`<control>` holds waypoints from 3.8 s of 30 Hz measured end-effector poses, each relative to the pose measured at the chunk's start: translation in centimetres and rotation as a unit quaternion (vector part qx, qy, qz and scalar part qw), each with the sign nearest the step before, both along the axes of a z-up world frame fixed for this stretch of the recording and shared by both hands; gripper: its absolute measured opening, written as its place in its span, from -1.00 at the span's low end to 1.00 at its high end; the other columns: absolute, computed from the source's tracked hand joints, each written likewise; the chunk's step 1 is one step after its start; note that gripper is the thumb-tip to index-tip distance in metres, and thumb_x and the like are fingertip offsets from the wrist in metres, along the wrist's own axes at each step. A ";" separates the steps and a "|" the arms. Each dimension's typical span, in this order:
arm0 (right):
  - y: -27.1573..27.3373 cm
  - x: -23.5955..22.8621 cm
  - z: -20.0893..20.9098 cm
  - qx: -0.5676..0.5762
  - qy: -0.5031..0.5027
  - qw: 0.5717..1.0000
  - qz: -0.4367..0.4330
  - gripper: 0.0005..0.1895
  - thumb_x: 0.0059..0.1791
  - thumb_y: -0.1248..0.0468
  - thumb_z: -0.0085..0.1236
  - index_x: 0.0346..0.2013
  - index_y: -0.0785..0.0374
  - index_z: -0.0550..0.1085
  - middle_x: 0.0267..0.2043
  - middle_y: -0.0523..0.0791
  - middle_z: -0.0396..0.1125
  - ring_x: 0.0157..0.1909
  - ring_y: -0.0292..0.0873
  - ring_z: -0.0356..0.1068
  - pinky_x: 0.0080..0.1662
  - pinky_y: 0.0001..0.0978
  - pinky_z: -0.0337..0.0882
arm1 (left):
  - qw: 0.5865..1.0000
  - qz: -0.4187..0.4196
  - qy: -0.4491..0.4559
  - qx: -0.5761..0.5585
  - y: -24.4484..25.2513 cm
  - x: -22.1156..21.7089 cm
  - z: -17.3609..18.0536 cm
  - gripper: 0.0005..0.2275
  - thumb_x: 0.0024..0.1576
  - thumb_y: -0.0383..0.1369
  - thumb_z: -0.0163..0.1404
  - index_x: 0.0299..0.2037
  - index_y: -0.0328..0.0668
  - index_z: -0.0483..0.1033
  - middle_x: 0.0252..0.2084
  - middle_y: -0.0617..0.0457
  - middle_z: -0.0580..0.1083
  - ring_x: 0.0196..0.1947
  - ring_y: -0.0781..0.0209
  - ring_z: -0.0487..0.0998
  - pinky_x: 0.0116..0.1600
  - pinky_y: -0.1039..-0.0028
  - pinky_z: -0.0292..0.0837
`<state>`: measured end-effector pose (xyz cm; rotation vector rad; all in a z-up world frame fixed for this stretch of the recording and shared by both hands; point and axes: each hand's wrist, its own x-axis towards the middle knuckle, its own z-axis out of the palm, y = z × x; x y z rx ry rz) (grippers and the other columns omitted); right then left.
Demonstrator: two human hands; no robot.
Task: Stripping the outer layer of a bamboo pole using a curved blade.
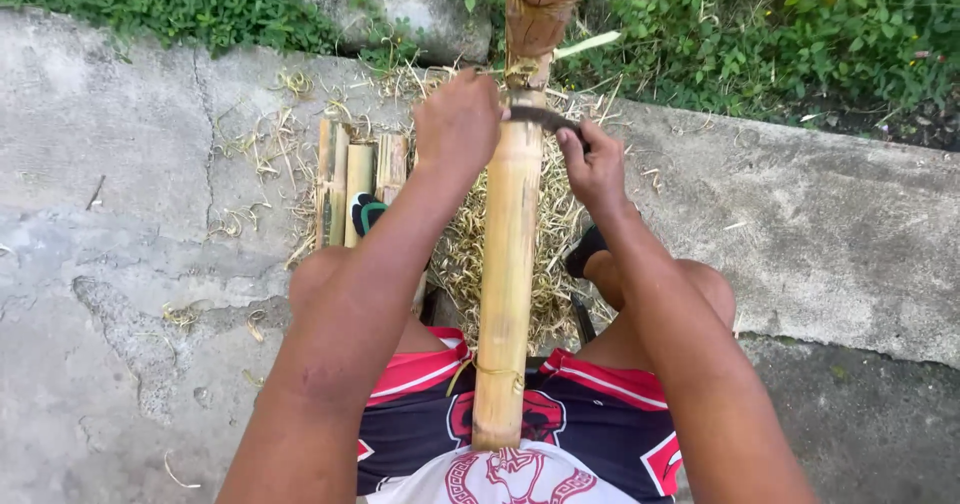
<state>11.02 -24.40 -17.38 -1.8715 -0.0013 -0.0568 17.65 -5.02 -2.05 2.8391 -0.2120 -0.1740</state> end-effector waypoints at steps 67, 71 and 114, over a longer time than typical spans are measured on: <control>2.1 -6.7 -0.3 0.106 0.059 0.993 -0.015 -0.64 0.18 0.06 0.03 -0.34 0.27 0.36 -0.53 -0.27 0.17 -0.49 -0.40 0.10 -0.44 -0.43 0.12 | 0.996 -0.069 -0.026 0.039 -0.4 -6.1 1.5 -0.87 0.09 -0.35 0.14 -0.29 -0.26 0.61 -0.22 -0.10 0.52 -0.19 -0.13 0.58 -0.19 0.11 0.52; 1.5 -8.8 -0.3 0.048 0.043 0.998 -0.004 -0.64 0.17 0.05 0.01 -0.34 0.27 0.36 -0.53 -0.23 0.17 -0.47 -0.34 0.11 -0.42 -0.38 0.13 | 0.996 -0.075 0.008 0.048 -0.7 -8.0 1.8 -0.84 0.09 -0.32 0.15 -0.30 -0.29 0.60 -0.24 -0.11 0.52 -0.23 -0.12 0.59 -0.23 0.13 0.53; 2.0 -9.6 2.1 0.043 0.118 0.992 0.029 -0.75 0.19 0.16 -0.05 -0.26 0.26 0.25 -0.51 -0.19 0.08 -0.44 -0.29 0.08 -0.39 -0.30 0.16 | 0.986 -0.075 0.121 0.088 -0.9 -8.1 3.1 -0.88 0.18 -0.37 0.06 -0.27 -0.25 0.59 -0.25 -0.13 0.50 -0.28 -0.07 0.62 -0.29 0.14 0.54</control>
